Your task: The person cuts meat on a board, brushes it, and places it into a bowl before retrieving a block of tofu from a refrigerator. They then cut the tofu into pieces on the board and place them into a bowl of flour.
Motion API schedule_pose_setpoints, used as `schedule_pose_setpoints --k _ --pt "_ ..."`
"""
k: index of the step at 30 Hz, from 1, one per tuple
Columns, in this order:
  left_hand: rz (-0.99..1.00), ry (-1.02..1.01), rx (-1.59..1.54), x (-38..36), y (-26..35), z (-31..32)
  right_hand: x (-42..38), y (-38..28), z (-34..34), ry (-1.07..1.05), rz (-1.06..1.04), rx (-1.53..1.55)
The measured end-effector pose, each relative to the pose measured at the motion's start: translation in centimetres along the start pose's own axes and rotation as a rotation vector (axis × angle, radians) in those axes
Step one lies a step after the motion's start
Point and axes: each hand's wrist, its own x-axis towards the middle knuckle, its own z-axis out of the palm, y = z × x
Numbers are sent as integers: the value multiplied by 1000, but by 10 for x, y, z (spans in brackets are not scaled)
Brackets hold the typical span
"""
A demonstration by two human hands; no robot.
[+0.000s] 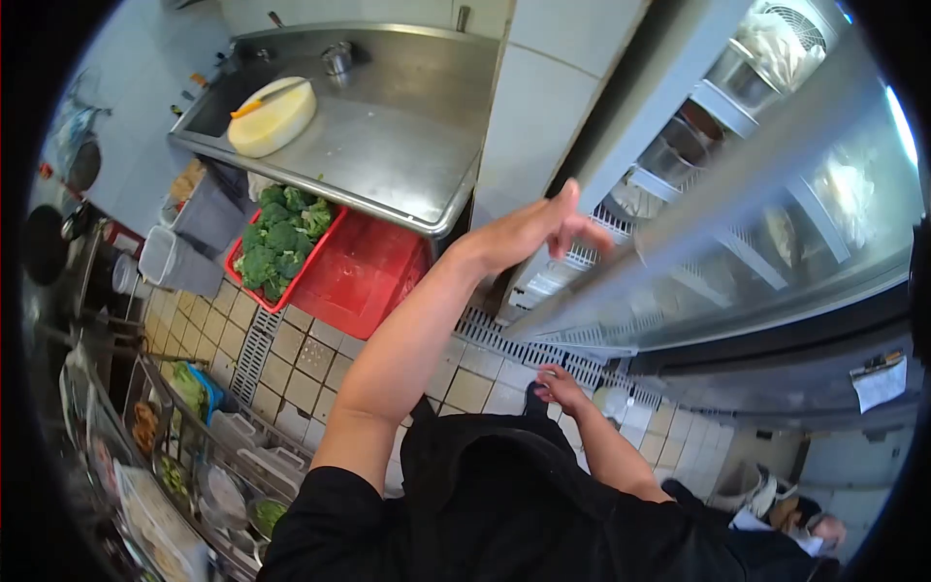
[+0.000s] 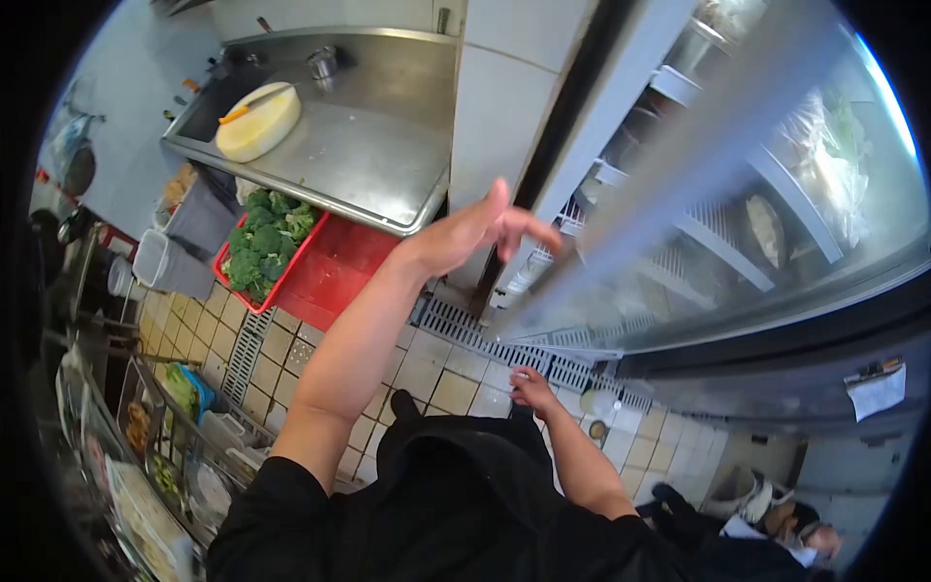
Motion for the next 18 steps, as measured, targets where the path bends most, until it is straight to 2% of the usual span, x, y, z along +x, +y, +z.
schedule_pose_setpoints --k 2,4,5,6,8,9,11,12,14,16,17,18 --pt "65 -293 -300 -32 -15 -11 -37 29 6 188 50 -127" --pt "-16 -201 -338 -54 -42 -27 -65 60 4 227 69 -268" --pt "-102 -215 -406 -62 -63 -35 -73 82 -5 206 289 -439" --pt "-119 -264 -417 -70 -80 -37 -98 90 10 325 95 -590" --pt "-322 -157 -531 -86 -104 -26 -138 108 21 372 -9 -888" --pt "-349 -212 -537 -93 -118 -17 -150 132 23 392 24 -839" --pt "-490 -218 -572 -102 -145 1 -158 213 15 581 -47 -571" --pt "-516 -263 -566 -105 -159 11 -168 224 19 602 -114 124" --pt "-682 -267 -440 -110 -184 32 -198 226 14 779 -55 -31" --pt "-801 -284 -376 -113 -207 54 -206 284 -9 776 -276 605" --pt "-896 -274 -320 -114 -217 63 -222 272 -13 903 -169 239" --pt "-929 -301 -300 -112 -229 70 -238 245 -21 886 -82 242"
